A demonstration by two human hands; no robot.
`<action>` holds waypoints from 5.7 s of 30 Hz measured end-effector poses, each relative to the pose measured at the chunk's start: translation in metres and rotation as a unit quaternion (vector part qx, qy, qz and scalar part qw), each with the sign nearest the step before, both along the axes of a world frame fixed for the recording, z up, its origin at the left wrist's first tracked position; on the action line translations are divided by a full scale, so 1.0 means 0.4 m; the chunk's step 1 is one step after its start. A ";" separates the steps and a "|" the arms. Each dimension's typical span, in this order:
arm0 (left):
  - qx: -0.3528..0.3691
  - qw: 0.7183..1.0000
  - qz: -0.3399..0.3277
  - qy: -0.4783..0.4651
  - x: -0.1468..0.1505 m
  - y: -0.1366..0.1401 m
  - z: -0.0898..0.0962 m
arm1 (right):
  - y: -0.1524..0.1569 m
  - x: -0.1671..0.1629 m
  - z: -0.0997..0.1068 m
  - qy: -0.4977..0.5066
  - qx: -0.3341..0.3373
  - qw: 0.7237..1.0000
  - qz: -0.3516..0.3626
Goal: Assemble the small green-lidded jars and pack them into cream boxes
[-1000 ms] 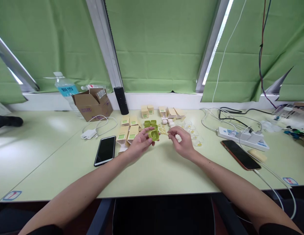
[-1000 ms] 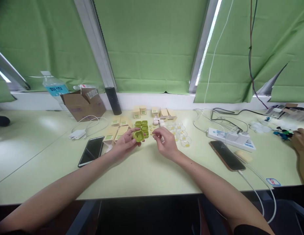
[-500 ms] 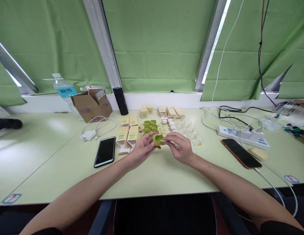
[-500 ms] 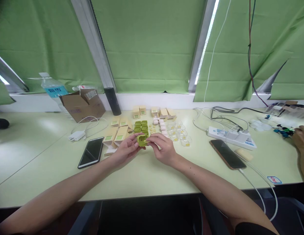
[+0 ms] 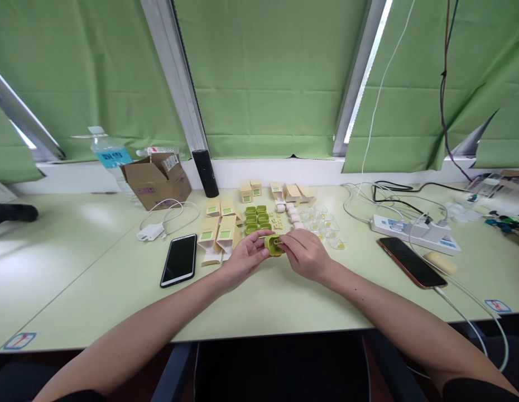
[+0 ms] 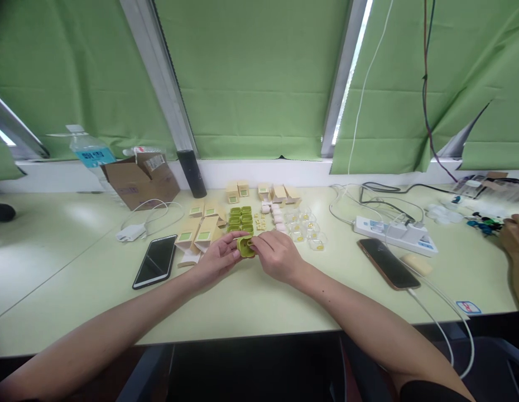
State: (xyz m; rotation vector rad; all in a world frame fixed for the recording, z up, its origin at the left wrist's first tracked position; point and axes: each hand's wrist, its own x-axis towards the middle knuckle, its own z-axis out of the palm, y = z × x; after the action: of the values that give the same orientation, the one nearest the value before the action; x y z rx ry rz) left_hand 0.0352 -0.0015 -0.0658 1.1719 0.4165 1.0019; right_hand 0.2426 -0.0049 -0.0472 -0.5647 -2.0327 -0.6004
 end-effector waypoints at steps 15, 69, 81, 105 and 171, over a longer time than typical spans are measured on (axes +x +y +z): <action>0.004 1.000 0.011 0.022 0.007 -0.005 0.001 | 0.007 0.005 -0.012 -0.063 0.003 0.998 0.016; 0.007 0.995 0.082 0.056 0.003 0.012 0.015 | 0.010 -0.001 -0.021 0.044 -0.038 0.993 0.105; -0.009 0.999 -0.028 -0.018 -0.015 0.009 0.018 | 0.006 0.003 -0.019 0.056 -0.047 0.994 0.078; 0.003 0.997 -0.076 -0.015 -0.015 -0.002 0.010 | -0.006 0.000 -0.018 -0.022 -0.019 0.999 0.017; 0.026 0.982 0.186 -0.014 -0.016 0.011 0.020 | 0.096 0.065 0.020 0.347 -0.625 0.675 0.181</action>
State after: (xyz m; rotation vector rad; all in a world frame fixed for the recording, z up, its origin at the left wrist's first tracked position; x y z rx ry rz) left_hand 0.0289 0.0029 -0.0577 1.1488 0.6045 1.3575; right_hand 0.2686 0.0337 -0.0393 -0.9092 -1.4343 1.2424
